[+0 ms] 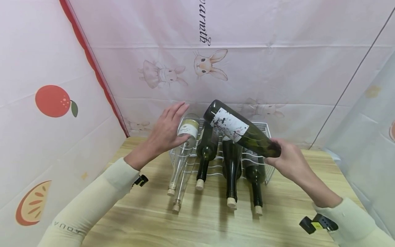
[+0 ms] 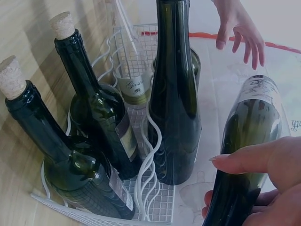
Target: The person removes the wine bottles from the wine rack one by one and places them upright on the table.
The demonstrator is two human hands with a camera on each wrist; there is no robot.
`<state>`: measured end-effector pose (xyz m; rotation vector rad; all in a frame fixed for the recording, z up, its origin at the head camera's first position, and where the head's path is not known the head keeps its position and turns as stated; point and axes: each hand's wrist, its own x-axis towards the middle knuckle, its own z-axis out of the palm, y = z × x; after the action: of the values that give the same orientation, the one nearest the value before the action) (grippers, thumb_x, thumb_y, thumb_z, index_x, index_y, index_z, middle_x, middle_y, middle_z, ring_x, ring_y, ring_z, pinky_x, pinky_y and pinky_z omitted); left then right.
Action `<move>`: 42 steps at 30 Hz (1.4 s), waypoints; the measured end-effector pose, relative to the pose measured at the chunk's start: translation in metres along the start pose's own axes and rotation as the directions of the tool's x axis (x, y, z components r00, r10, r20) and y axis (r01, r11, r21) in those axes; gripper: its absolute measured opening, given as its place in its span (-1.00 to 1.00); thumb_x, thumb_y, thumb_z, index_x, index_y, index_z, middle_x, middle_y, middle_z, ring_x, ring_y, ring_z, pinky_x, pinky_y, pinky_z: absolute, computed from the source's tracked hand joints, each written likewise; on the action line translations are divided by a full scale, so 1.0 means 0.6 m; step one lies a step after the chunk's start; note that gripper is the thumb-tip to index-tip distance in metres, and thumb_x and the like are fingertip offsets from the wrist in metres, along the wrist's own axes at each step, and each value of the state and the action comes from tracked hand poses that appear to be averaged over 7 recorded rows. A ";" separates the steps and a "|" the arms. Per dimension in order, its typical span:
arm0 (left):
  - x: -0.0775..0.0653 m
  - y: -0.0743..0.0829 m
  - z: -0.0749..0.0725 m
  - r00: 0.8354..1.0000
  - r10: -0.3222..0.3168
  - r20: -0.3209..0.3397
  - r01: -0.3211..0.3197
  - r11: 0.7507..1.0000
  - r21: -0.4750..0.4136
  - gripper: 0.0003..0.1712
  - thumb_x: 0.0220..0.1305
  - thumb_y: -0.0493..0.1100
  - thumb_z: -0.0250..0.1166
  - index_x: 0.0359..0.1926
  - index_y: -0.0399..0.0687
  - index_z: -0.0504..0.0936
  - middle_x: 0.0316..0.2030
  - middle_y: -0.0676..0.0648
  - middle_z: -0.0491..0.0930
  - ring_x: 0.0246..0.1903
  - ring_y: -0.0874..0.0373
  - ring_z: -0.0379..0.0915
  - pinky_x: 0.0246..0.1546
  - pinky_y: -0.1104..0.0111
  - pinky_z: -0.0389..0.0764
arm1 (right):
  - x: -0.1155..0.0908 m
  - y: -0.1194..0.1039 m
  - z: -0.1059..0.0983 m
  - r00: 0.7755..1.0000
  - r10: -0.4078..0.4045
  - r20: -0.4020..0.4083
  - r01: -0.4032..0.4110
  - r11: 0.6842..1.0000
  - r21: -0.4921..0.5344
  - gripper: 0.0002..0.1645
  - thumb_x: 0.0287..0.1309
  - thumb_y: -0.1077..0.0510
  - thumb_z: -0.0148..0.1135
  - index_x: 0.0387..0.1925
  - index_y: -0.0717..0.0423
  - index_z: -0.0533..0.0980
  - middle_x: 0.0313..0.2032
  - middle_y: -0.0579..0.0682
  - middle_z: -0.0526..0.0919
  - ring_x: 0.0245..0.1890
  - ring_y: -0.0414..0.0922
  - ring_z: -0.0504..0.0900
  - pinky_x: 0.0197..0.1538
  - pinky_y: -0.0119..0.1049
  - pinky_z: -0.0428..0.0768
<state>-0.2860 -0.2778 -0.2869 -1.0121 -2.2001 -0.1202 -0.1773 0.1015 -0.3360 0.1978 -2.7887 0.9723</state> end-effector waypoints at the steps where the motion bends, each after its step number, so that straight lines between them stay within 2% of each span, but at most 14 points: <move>1: 0.001 0.001 -0.001 1.000 0.006 -0.002 -0.006 1.000 0.004 0.22 -0.13 0.09 0.56 0.45 -0.23 0.11 0.39 -0.28 0.25 0.32 -0.16 0.24 0.32 0.13 0.42 | 0.000 0.000 0.000 1.000 -0.005 -0.004 0.005 1.000 -0.004 -0.17 -0.06 0.16 0.48 0.26 0.33 0.39 0.05 0.41 0.61 -0.08 0.17 0.65 -0.27 -0.51 0.49; 4: 0.004 0.005 -0.002 1.000 0.021 0.000 -0.021 1.000 0.020 0.21 -0.13 0.10 0.55 0.45 -0.24 0.11 0.39 -0.29 0.25 0.35 -0.16 0.21 0.38 0.13 0.35 | 0.000 -0.003 0.001 1.000 -0.022 -0.021 0.021 0.999 -0.025 -0.20 -0.08 0.19 0.48 0.24 0.32 0.42 0.03 0.41 0.62 -0.09 0.17 0.64 -0.24 -0.45 0.50; 8: 0.007 0.011 -0.004 0.999 0.040 0.007 -0.040 0.998 0.045 0.22 -0.10 0.15 0.53 0.47 -0.21 0.09 0.41 -0.28 0.23 0.38 -0.16 0.18 0.43 0.14 0.29 | 0.001 -0.010 0.002 0.999 -0.033 -0.021 0.032 0.999 -0.043 -0.20 -0.08 0.20 0.48 0.24 0.32 0.41 0.05 0.42 0.61 -0.07 0.23 0.64 -0.17 -0.22 0.57; 11: 0.010 0.016 -0.004 0.999 0.049 -0.003 -0.049 0.997 0.060 0.24 -0.11 0.16 0.54 0.48 -0.17 0.09 0.42 -0.28 0.23 0.39 -0.16 0.17 0.39 0.12 0.34 | 0.003 -0.015 0.002 0.999 -0.039 -0.015 0.038 0.998 -0.051 -0.18 -0.07 0.19 0.47 0.26 0.32 0.40 0.06 0.43 0.59 -0.05 0.26 0.62 -0.12 -0.03 0.59; 15: 0.011 0.021 -0.006 0.998 0.062 -0.027 -0.060 0.996 0.065 0.22 -0.12 0.14 0.55 0.48 -0.12 0.10 0.42 -0.26 0.23 0.39 -0.17 0.17 0.30 0.10 0.44 | 0.007 -0.023 0.002 0.999 -0.051 -0.015 0.050 0.996 -0.071 -0.20 -0.07 0.19 0.48 0.25 0.30 0.40 0.03 0.43 0.61 -0.07 0.26 0.63 -0.10 0.07 0.57; 22: 0.009 0.032 -0.012 0.994 0.100 -0.046 -0.097 0.993 0.073 0.15 -0.06 0.17 0.50 0.47 -0.08 0.14 0.39 -0.22 0.28 0.33 -0.14 0.23 0.32 0.14 0.41 | 0.008 -0.035 0.006 0.997 -0.072 -0.003 0.072 0.995 -0.069 -0.19 -0.07 0.24 0.46 0.26 0.33 0.39 0.03 0.44 0.60 -0.10 0.23 0.65 -0.15 -0.02 0.60; 28: 0.009 0.045 -0.016 0.988 0.138 -0.065 -0.129 0.983 0.134 0.04 -0.03 0.15 0.44 0.45 0.01 0.21 0.40 -0.15 0.30 0.30 -0.10 0.27 0.25 0.15 0.47 | 0.009 -0.044 0.008 0.995 -0.100 -0.001 0.099 0.992 -0.073 -0.18 -0.12 0.30 0.47 0.25 0.35 0.39 0.01 0.45 0.61 -0.17 0.18 0.66 -0.21 -0.06 0.62; 37: 0.013 0.071 -0.016 0.983 0.182 0.002 -0.179 0.970 0.167 0.15 -0.10 0.28 0.47 0.47 0.08 0.18 0.43 -0.13 0.25 0.36 -0.11 0.22 0.46 0.14 0.21 | 0.009 -0.051 0.015 0.989 -0.143 -0.035 0.138 0.983 -0.118 -0.24 -0.15 0.35 0.41 0.20 0.34 0.43 -0.05 0.41 0.64 -0.25 0.12 0.63 -0.27 -0.10 0.57; 42: 0.017 0.083 -0.015 0.982 0.189 0.021 -0.189 0.967 0.168 0.14 -0.10 0.31 0.47 0.47 0.11 0.19 0.43 -0.11 0.25 0.36 -0.10 0.22 0.42 0.13 0.27 | 0.011 -0.063 0.015 0.989 -0.143 -0.027 0.139 0.983 -0.123 -0.26 -0.11 0.34 0.39 0.21 0.32 0.42 -0.07 0.40 0.65 -0.25 0.14 0.65 -0.29 -0.08 0.59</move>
<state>-0.2510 -0.2399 -0.2836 -1.1189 -2.0655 0.1541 -0.1778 0.0663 -0.3187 0.3519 -2.7456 0.7648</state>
